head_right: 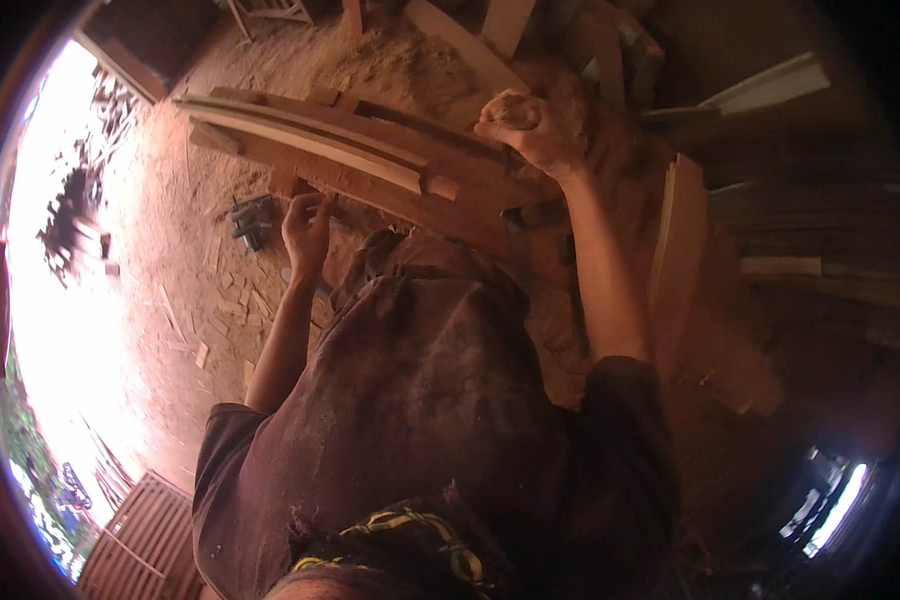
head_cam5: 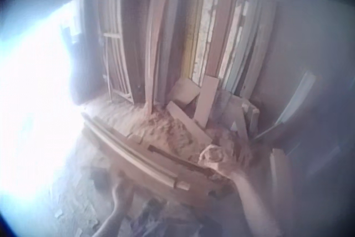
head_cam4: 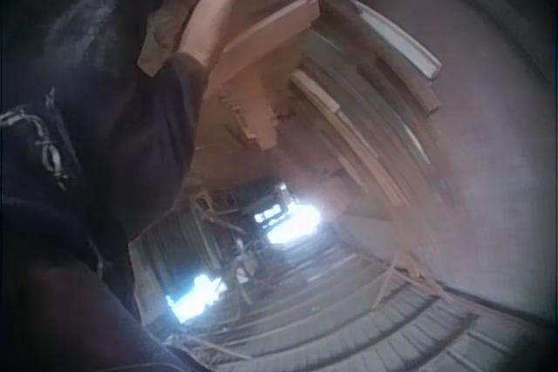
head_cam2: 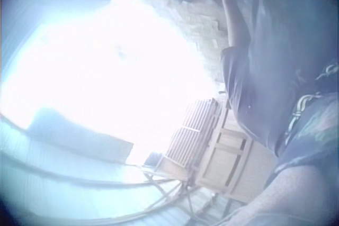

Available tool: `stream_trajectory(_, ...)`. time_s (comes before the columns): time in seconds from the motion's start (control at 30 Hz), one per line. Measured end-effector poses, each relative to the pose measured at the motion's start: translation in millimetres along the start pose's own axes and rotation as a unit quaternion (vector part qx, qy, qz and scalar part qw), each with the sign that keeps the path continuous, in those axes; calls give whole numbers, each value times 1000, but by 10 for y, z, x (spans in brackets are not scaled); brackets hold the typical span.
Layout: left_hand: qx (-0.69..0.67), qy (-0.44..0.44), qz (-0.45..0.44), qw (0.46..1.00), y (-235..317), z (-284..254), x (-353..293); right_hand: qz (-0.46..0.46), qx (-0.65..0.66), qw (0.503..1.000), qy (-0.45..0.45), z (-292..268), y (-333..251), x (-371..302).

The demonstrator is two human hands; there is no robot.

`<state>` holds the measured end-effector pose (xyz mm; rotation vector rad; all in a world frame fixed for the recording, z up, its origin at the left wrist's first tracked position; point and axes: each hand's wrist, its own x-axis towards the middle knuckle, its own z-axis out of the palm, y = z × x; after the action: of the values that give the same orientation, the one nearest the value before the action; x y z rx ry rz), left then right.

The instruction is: The person carves a curved wooden piece using a chisel and mallet, repeatedly striking the chisel to remove wood shavings. They occasionally pause to clear debris and inspect the carved surface.

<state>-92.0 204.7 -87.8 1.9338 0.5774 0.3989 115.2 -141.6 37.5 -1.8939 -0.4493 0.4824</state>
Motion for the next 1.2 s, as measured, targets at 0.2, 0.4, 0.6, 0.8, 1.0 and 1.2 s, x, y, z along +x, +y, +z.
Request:
stream_trajectory(0.2,-93,24,-153,984,-644,90,-759,-4,-107,978,-181,-28,-123,391)
stream_trajectory(0.4,-161,50,-252,953,-758,113,-1196,-17,-153,961,-229,-1,104,520)
stream_trajectory(0.6,-161,33,-268,949,-707,155,-1339,91,-120,964,-218,76,945,419)
stream_trajectory(0.8,-143,13,-298,944,-604,89,-1382,129,-128,973,-139,104,1360,196)
stream_trajectory(1.0,-152,-24,-310,938,-468,111,-1333,96,-161,980,-70,95,1539,33)
stream_trajectory(1.2,-147,-30,-349,925,-413,76,-1472,55,-276,951,128,-38,1289,-758)
